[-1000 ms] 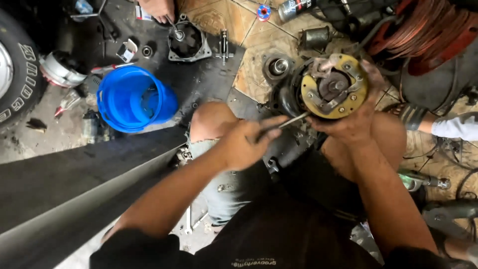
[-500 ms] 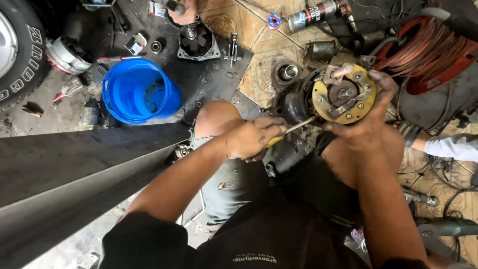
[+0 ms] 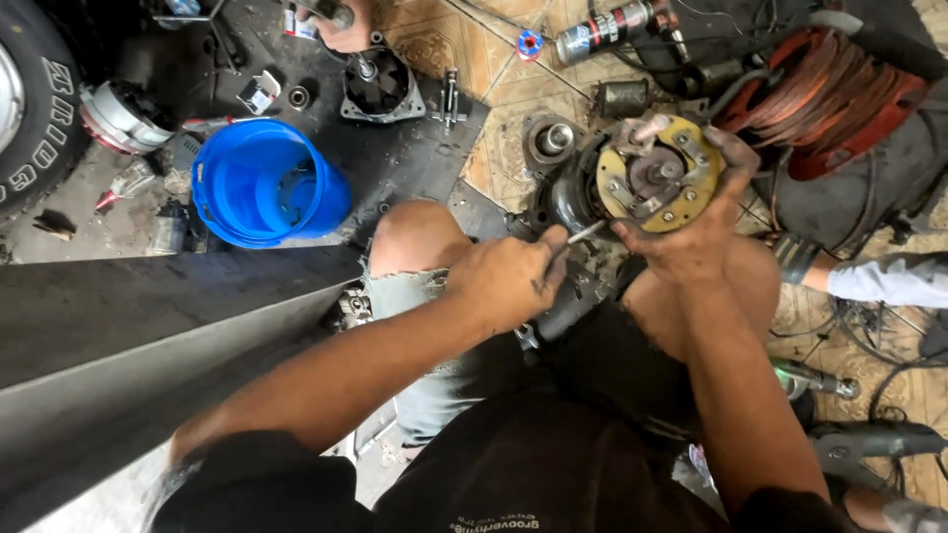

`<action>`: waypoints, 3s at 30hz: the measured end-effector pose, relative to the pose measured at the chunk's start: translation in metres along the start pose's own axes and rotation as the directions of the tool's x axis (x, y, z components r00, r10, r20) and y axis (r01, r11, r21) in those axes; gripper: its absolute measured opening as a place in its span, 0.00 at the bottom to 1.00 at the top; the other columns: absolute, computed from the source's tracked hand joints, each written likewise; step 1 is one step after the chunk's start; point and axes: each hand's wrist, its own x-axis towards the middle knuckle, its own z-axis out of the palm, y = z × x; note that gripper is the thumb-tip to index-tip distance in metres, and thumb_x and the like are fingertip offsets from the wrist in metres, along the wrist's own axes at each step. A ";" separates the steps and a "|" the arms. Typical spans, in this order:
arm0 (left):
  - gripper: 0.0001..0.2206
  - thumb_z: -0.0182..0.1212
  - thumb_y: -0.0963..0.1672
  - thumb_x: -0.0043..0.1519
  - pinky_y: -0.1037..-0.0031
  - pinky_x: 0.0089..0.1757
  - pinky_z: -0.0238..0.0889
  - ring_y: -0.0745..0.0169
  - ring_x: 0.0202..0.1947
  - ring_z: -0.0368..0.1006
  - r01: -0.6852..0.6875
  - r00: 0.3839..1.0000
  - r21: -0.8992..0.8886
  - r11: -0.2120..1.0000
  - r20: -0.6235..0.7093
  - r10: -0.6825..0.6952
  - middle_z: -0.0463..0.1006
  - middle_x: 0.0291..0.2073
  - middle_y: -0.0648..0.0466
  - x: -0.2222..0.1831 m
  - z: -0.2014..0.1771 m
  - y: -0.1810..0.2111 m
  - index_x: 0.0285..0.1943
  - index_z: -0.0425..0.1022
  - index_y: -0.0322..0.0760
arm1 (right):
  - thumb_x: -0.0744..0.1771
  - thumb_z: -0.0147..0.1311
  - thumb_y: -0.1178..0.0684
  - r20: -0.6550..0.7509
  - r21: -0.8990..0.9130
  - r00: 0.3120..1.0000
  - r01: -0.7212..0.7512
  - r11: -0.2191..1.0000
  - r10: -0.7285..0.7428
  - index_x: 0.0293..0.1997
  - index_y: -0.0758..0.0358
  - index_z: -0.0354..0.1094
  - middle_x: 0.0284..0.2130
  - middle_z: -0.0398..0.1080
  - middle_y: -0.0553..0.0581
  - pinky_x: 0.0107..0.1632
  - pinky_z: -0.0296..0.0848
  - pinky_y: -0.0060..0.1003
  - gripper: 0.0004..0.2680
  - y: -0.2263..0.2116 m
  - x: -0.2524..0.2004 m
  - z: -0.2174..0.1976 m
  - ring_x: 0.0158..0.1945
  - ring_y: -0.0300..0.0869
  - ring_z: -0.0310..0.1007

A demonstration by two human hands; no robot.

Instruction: A person is sitting on the floor of a workshop, assembling the internal components of a starter motor, including the brush holder and armature, using a screwdriver.

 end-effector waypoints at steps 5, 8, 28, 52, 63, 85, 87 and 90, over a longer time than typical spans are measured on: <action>0.13 0.53 0.47 0.61 0.50 0.32 0.75 0.38 0.28 0.81 -0.116 0.974 0.320 0.940 -0.148 0.171 0.80 0.26 0.47 0.005 0.033 -0.013 0.53 0.70 0.43 | 0.54 0.82 0.43 0.132 0.038 0.991 0.020 0.999 -0.024 0.65 0.80 0.47 0.58 0.54 0.74 0.69 0.56 0.53 0.44 -0.008 0.007 -0.014 0.63 0.63 0.58; 0.17 0.62 0.50 0.58 0.52 0.32 0.77 0.44 0.27 0.82 -0.071 0.942 0.446 0.892 -0.264 0.207 0.77 0.26 0.51 0.009 0.060 -0.023 0.54 0.69 0.48 | 0.55 0.81 0.42 0.134 0.078 0.991 -0.002 0.997 -0.008 0.65 0.78 0.47 0.58 0.53 0.73 0.70 0.56 0.53 0.43 -0.011 0.008 -0.013 0.64 0.62 0.58; 0.12 0.56 0.46 0.60 0.53 0.35 0.70 0.39 0.42 0.80 0.449 0.870 0.283 0.848 0.080 -0.487 0.82 0.33 0.42 0.180 0.400 -0.177 0.41 0.83 0.34 | 0.62 0.54 0.20 0.429 0.591 0.335 -0.806 0.020 0.839 0.74 0.54 0.48 0.71 0.49 0.72 0.73 0.54 0.63 0.39 0.030 0.039 -0.005 0.74 0.60 0.53; 0.22 0.39 0.43 0.74 0.65 0.67 0.53 0.57 0.69 0.64 -0.274 0.688 -0.143 0.951 -0.720 0.090 0.69 0.69 0.45 0.197 0.120 -0.070 0.78 0.59 0.37 | 0.67 0.60 0.42 0.295 0.874 0.260 -0.462 -0.150 0.919 0.55 0.63 0.74 0.54 0.75 0.63 0.68 0.69 0.49 0.17 0.096 -0.060 0.041 0.60 0.50 0.75; 0.23 0.38 0.39 0.73 0.58 0.68 0.58 0.41 0.74 0.60 -0.060 0.540 -0.119 0.991 -0.839 -0.069 0.60 0.75 0.40 0.193 0.220 -0.078 0.79 0.49 0.27 | 0.71 0.50 0.42 0.229 0.095 0.829 -0.541 0.836 0.510 0.55 0.62 0.71 0.51 0.75 0.58 0.56 0.68 0.42 0.14 0.086 0.063 0.002 0.55 0.46 0.72; 0.25 0.61 0.50 0.71 0.51 0.57 0.79 0.35 0.65 0.71 -0.431 0.562 0.169 0.887 -0.718 0.410 0.72 0.65 0.41 0.288 0.128 -0.136 0.73 0.59 0.42 | 0.71 0.38 0.44 0.207 -0.090 0.739 -0.638 0.765 0.641 0.50 0.57 0.67 0.48 0.69 0.60 0.54 0.64 0.40 0.13 0.127 -0.036 -0.010 0.52 0.48 0.67; 0.33 0.64 0.54 0.71 0.50 0.60 0.75 0.37 0.69 0.66 -0.430 0.511 0.273 0.860 -0.712 0.481 0.69 0.69 0.46 0.259 0.113 -0.132 0.80 0.49 0.50 | 0.72 0.48 0.53 0.256 0.108 0.852 -0.494 0.862 0.456 0.39 0.56 0.68 0.40 0.73 0.53 0.49 0.69 0.39 0.05 0.130 -0.041 -0.012 0.43 0.41 0.70; 0.24 0.50 0.58 0.61 0.69 0.57 0.73 0.58 0.51 0.86 -0.157 0.860 -0.804 0.574 -0.397 -0.321 0.88 0.48 0.51 0.210 0.077 -0.116 0.54 0.83 0.47 | 0.77 0.39 0.49 0.290 0.043 0.883 -0.397 0.917 0.369 0.47 0.64 0.69 0.47 0.73 0.62 0.56 0.68 0.42 0.12 0.092 -0.034 -0.020 0.52 0.49 0.72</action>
